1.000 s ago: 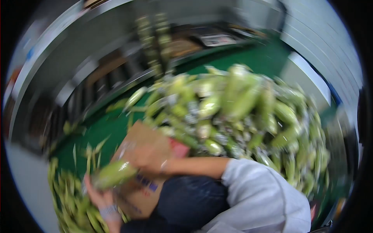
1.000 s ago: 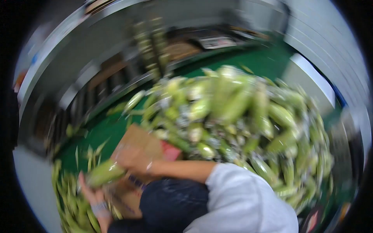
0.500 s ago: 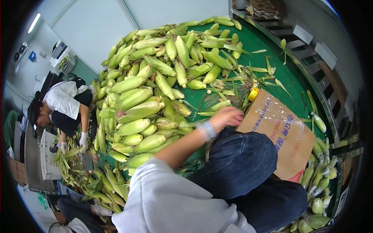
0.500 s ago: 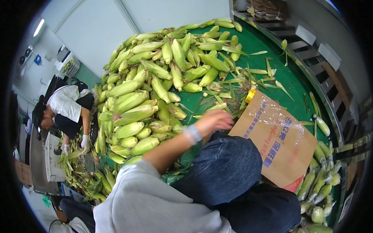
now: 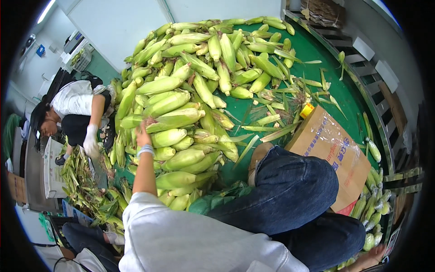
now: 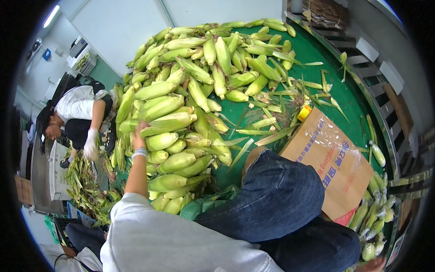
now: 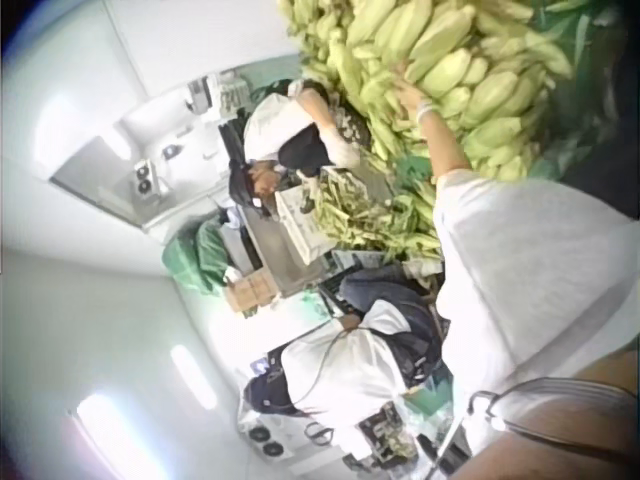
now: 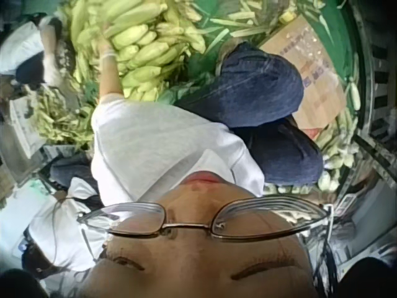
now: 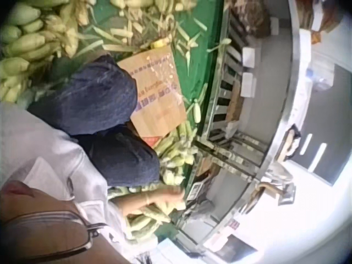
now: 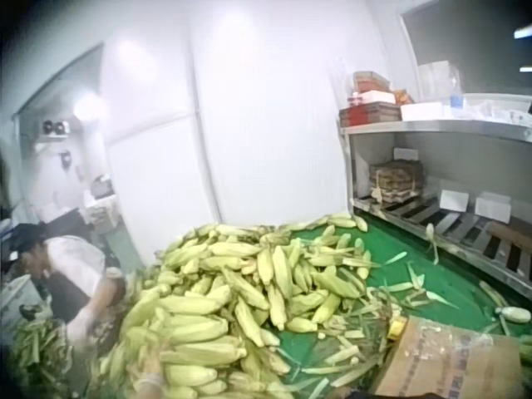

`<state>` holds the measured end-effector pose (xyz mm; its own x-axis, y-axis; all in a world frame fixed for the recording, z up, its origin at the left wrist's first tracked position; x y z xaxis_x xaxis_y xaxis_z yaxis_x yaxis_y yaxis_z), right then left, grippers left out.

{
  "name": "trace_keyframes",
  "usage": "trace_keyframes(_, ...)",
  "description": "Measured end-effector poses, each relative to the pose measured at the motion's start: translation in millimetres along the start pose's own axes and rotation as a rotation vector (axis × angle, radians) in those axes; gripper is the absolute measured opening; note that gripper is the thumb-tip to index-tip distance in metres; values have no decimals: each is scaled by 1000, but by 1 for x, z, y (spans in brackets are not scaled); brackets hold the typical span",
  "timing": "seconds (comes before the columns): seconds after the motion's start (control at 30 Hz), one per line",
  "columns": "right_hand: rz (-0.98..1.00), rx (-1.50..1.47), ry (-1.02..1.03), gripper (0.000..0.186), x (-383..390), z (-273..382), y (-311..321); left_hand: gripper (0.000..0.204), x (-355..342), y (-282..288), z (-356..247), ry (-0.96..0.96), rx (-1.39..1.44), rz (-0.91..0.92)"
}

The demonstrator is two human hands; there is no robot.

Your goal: The person wraps ears of corn individually in plastic wrap over a cardboard box and stacks the wrapped corn into a pile.

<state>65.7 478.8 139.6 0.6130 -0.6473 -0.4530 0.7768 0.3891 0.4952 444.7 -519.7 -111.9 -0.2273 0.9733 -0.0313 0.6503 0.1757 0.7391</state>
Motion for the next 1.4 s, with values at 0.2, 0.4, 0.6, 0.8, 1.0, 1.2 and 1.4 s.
trace_keyframes(0.2, 825, -831, -6, 29, 84, 75, -250, 70, -9, -21, -25, -644, 107, 79)
trace_keyframes(0.4, 1282, -589, 409, 28, 147, 162, -247, 82, 152, -116, -163, 72, 174, 151)
trace_keyframes(0.6, 1279, -539, 159, 25, 122, 109, -242, 92, 264, -252, -224, 118, 203, 517)
trace_keyframes(0.8, 1497, -264, 235, 31, 118, 69, -262, 33, 317, -96, -200, -615, 554, 574)
trace_keyframes(1.0, 2025, 12, 527, 31, 206, 163, -329, 48, 212, 140, 236, 585, 417, -96)
trace_keyframes(1.2, 2213, -61, 607, 30, 330, 248, -337, 113, 361, 46, 262, 1335, 1152, 412)
trace_keyframes(1.4, 2065, 24, 621, 28, 303, 241, -257, 100, 358, -40, 215, 1330, 1006, 423)
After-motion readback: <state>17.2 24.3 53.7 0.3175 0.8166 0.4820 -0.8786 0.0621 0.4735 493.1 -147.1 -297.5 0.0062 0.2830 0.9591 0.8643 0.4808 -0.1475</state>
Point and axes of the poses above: each hand's wrist, its own x-axis away from the middle knuckle, its own y-axis out of the back of the hand, z = x × y, the point moved 8 cm from there along -x, towards the middle knuckle, and after that the axes turned 3 degrees about z, right-handed, at the moved point
